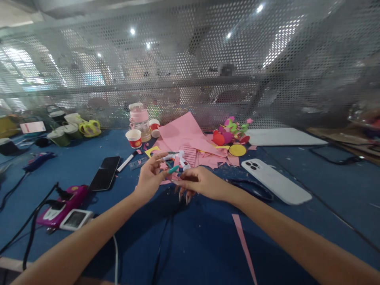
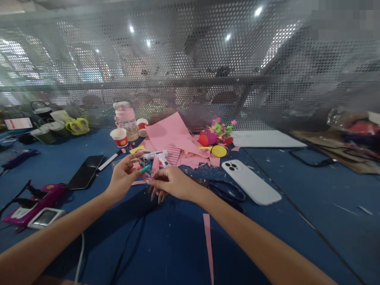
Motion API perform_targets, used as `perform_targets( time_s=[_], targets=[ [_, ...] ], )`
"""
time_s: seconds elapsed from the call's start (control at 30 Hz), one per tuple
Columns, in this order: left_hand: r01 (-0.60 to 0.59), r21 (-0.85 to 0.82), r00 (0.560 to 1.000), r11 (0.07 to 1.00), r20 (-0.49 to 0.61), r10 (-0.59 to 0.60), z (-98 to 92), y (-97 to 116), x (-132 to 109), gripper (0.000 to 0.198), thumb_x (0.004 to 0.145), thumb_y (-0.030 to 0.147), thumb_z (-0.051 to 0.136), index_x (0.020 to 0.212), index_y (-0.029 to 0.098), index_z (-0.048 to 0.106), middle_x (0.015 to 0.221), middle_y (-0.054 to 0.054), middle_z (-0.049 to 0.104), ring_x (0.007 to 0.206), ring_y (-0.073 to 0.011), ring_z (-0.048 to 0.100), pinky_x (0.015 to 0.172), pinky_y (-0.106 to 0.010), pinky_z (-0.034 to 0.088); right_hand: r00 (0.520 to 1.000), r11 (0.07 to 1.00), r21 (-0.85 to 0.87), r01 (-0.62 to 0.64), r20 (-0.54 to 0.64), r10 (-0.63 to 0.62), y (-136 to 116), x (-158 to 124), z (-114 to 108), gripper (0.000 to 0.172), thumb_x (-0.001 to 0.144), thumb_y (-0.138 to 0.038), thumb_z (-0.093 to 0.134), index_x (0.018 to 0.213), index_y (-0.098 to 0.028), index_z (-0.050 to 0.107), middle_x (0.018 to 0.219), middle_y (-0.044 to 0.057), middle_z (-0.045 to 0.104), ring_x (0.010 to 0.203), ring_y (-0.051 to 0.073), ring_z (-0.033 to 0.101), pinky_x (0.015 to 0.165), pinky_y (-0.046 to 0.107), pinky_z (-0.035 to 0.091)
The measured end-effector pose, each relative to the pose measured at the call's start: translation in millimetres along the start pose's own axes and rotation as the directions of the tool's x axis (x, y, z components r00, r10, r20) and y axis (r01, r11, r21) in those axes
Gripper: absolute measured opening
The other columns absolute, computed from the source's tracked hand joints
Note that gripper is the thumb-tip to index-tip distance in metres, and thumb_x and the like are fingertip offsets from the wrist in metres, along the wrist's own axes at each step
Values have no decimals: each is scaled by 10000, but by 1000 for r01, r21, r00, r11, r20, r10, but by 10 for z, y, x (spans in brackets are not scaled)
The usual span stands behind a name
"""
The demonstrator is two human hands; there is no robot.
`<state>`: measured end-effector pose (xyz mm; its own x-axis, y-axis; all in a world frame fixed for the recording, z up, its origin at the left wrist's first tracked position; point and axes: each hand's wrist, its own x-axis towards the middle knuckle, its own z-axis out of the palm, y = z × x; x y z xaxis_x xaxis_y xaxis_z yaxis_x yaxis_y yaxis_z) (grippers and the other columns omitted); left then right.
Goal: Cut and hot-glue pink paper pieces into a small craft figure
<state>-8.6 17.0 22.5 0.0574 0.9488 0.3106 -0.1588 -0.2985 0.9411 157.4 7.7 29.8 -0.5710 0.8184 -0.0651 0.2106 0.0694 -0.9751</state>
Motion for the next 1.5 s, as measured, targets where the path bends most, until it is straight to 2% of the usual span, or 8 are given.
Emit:
perform_targets(
  time_s=[0.17, 0.27, 0.4, 0.73, 1.1, 1.3, 1.4, 1.5],
  targets=[
    [50, -19, 999, 999, 4, -50, 1, 13, -4, 458, 505, 118, 728, 937, 145, 579, 733, 10, 595, 625, -88, 575, 526, -183, 507, 1000, 1000, 28, 9, -10, -8, 23, 10, 35, 359, 709, -466, 593, 661, -111, 618, 549, 21, 624, 422, 73, 567, 452, 184, 476],
    [56, -8, 998, 998, 10, -56, 1, 31, -2, 456, 498, 111, 732, 925, 146, 576, 742, 5, 625, 644, -100, 604, 574, -199, 514, 998, 997, 77, 13, -66, -8, 39, 23, 62, 348, 669, -458, 634, 620, -114, 612, 535, 21, 629, 405, 78, 567, 440, 190, 476],
    [94, -42, 995, 995, 36, -93, 4, 46, -4, 421, 507, 120, 737, 894, 135, 571, 681, -3, 659, 639, -131, 636, 613, -239, 525, 997, 984, 178, 2, -77, 12, 63, 40, 74, 350, 601, -460, 686, 609, -120, 603, 550, 33, 647, 451, 115, 607, 475, 226, 509],
    [99, -98, 994, 990, 53, -94, 18, 56, -10, 403, 465, 123, 766, 826, 134, 589, 645, 9, 655, 587, -115, 623, 557, -217, 521, 990, 949, 304, -78, -91, 110, 86, 75, 102, 313, 546, -404, 738, 619, -123, 621, 522, 19, 634, 429, 110, 602, 459, 221, 512],
    [116, -20, 992, 993, 53, -115, 23, 15, -41, 344, 541, 139, 731, 841, 144, 565, 597, 19, 655, 552, -119, 633, 591, -248, 534, 995, 944, 328, -42, -77, 71, 84, 43, 143, 304, 520, -390, 753, 625, -133, 629, 559, -2, 643, 476, 101, 614, 519, 220, 531],
    [68, -7, 998, 998, -7, -68, 5, 14, -17, 323, 542, 135, 723, 822, 144, 561, 562, 47, 615, 537, -88, 601, 569, -212, 508, 992, 971, 226, -82, 107, 59, 51, 31, 32, 329, 603, -424, 696, 712, -115, 661, 682, 49, 685, 610, 127, 652, 651, 261, 530],
    [48, 16, 999, 999, -15, -47, 0, 12, -22, 365, 544, 144, 726, 866, 144, 556, 579, 40, 620, 558, -95, 603, 579, -218, 501, 997, 976, 204, -71, 49, 62, 69, 42, 0, 334, 584, -419, 711, 711, -113, 670, 650, 46, 681, 551, 111, 636, 602, 243, 529],
    [46, 47, 998, 998, 36, -48, 5, 16, -35, 379, 549, 163, 729, 888, 147, 559, 575, 37, 619, 549, -98, 597, 570, -220, 490, 998, 975, 215, -61, -11, 65, 80, 53, 15, 344, 547, -420, 730, 694, -115, 667, 620, 31, 672, 529, 114, 631, 572, 239, 532]
  ],
)
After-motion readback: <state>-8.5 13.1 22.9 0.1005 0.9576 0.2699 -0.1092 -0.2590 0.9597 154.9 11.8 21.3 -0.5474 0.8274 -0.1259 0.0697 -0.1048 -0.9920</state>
